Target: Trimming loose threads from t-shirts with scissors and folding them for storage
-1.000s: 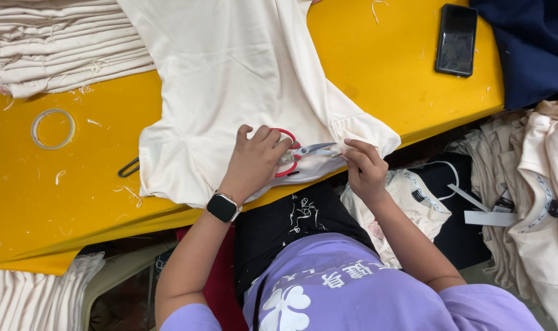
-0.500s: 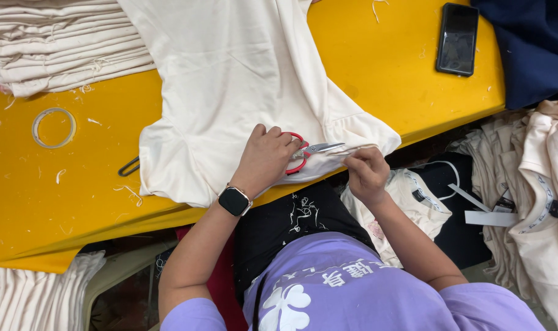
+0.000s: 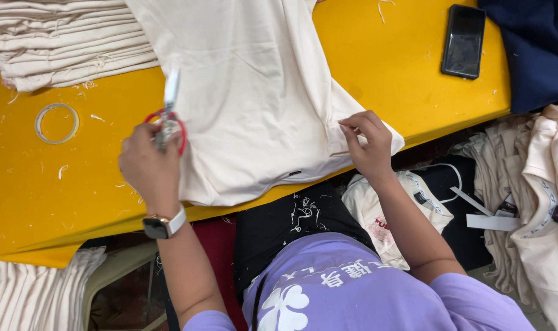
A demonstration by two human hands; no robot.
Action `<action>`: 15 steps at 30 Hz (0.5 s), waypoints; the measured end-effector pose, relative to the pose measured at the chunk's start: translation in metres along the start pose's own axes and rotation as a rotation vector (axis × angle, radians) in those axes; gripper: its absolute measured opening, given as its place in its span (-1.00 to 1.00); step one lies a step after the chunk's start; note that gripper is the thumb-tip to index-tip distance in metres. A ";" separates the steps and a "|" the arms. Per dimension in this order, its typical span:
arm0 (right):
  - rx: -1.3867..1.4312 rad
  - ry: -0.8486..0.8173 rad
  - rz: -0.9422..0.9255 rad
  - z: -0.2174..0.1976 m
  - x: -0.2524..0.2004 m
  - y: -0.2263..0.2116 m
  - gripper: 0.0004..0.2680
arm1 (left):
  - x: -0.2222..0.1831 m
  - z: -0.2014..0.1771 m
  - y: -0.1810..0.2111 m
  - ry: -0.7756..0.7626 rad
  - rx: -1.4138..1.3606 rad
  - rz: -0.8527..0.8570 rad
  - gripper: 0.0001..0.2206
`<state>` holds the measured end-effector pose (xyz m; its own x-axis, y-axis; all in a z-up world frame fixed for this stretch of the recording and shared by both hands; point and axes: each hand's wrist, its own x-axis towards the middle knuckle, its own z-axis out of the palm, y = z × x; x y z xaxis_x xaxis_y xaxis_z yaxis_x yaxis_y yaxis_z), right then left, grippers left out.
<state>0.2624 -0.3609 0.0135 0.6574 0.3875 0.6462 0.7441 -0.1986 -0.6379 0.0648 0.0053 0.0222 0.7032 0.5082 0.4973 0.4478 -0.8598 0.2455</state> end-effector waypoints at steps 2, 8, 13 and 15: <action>-0.002 -0.047 0.017 0.006 0.004 0.003 -0.95 | -0.008 -0.005 -0.024 0.048 0.038 -0.081 -0.65; -0.189 -0.307 0.058 0.019 -0.006 0.030 -0.94 | -0.031 -0.014 -0.069 0.177 0.075 -0.239 -0.72; -0.149 -0.354 0.380 0.013 0.000 0.026 -0.92 | -0.048 -0.010 -0.094 0.211 0.084 -0.342 -0.78; -0.105 -0.334 0.361 0.012 0.000 0.023 -0.92 | -0.050 -0.009 -0.095 0.204 0.066 -0.347 -0.82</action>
<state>0.2777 -0.3552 -0.0062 0.8138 0.5412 0.2117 0.4955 -0.4558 -0.7394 -0.0177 0.0609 -0.0183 0.3827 0.7416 0.5510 0.6786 -0.6304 0.3770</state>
